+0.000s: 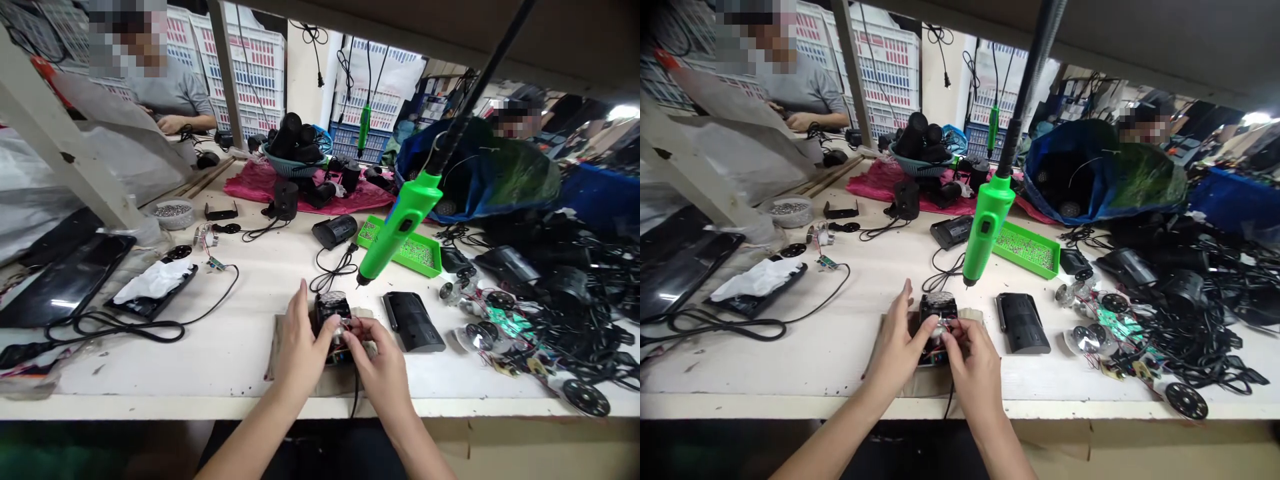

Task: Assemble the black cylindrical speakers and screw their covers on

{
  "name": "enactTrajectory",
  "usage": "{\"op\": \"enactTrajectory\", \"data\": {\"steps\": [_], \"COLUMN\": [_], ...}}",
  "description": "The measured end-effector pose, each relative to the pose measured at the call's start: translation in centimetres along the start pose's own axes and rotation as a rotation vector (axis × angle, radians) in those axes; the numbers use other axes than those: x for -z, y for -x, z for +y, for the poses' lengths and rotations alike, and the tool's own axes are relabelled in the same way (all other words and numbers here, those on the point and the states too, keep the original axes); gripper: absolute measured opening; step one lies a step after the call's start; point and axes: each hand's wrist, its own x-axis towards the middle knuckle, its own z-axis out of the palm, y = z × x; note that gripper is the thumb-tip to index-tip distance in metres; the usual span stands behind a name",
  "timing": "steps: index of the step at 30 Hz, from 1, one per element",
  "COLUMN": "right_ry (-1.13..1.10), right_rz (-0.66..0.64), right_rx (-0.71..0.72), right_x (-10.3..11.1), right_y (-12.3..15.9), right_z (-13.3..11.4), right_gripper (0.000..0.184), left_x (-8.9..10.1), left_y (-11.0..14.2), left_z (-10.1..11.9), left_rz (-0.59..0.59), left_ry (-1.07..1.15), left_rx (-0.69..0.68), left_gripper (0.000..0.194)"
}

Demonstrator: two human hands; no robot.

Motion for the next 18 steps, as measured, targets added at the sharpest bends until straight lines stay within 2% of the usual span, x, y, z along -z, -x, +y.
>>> {"op": "enactTrajectory", "data": {"steps": [2, 6, 11, 16, 18], "right_ry": [-0.008, -0.003, 0.083, 0.213, 0.290], "right_rz": [-0.043, -0.068, -0.110, -0.232, -0.285], "right_rx": [0.008, 0.012, 0.080, 0.197, 0.255], "right_x": [0.2, 1.3, 2.8, 2.8, 2.8], "right_y": [-0.5, -1.8, -2.6, -3.0, -3.4], "right_z": [0.1, 0.8, 1.4, 0.8, 0.5], "right_gripper": [0.020, 0.026, 0.019, 0.013, 0.011], "left_x": [0.6, 1.2, 1.2, 1.6, 2.0], "left_y": [-0.6, -1.2, -1.2, -0.9, -0.7], "left_z": [-0.7, -1.7, -1.9, -1.1, -0.7], "left_rz": [-0.034, -0.092, -0.112, -0.141, -0.190], "left_ry": [-0.068, -0.039, -0.025, -0.032, -0.068], "left_rx": [-0.059, -0.004, 0.037, 0.047, 0.027], "left_gripper": [0.062, 0.046, 0.047, 0.049, 0.056]}}
